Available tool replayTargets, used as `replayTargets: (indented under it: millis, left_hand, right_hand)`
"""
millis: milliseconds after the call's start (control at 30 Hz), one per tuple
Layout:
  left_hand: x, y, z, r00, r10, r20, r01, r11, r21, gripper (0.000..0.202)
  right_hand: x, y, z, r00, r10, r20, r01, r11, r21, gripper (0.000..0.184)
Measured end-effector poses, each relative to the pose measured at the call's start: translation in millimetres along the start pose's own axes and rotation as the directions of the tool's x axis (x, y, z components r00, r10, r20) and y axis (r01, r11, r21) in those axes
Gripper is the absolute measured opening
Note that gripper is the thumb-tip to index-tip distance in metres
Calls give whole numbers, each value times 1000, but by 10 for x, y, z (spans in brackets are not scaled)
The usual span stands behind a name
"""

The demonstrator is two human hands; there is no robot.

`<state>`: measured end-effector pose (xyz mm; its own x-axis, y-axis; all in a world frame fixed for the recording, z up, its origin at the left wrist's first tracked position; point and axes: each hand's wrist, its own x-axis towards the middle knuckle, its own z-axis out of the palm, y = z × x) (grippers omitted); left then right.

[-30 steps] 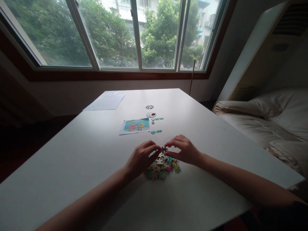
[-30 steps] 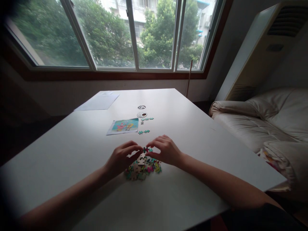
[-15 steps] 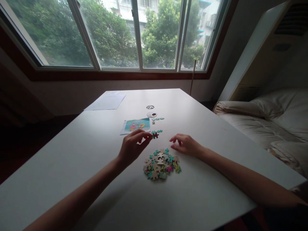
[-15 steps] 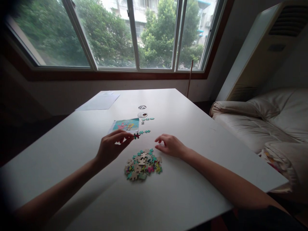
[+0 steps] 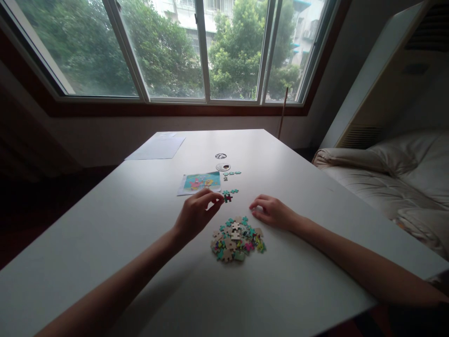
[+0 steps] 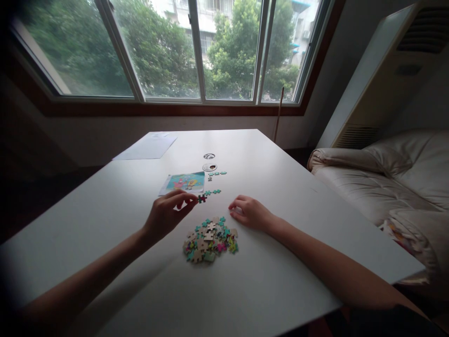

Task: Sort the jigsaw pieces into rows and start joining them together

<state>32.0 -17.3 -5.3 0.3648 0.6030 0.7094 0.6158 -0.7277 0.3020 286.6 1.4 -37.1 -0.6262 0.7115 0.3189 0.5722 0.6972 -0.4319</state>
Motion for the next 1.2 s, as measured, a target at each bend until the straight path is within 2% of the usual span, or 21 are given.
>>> replayTargets:
  millis: [167,267,367,600,933,1033,1100,1200]
  left_hand:
    - [-45,-153,91,990,-118,81,119,993,-13,10]
    - [-54,-260,169,958,-232,169,233,972,13,10]
    - [-37,-339,251,938,-272,215,271,962,35,11]
    - [51,-398,400,900,-360,246,358,932,54,13]
    - [65,-390,428,875,-414,250,417,908,44,14]
    - [59,-391,435,873,-421,247,425,904,41,14]
    - [54,-394,441,870,-428,246,432,901,41,14]
    - [50,-400,439,864,-437,249,441,896,43,14]
  right_hand:
    - [6,-17,-6,1000,-10,-3,10,1000,-2,17]
    - [4,-15,-2,1000,-12,-3,12,1000,-2,17]
    - [-2,0,11,1000,-15,-7,15,1000,-3,17]
    - [-4,18,18,1000,-28,-11,28,1000,-14,18]
    - [0,-19,-17,1000,-30,6,30,999,21,17]
    - [-5,-27,-57,997,-53,59,48,994,96,13]
    - [-13,-42,-104,986,-94,136,72,984,164,13]
    - [-30,-90,-188,952,-179,248,124,967,224,22]
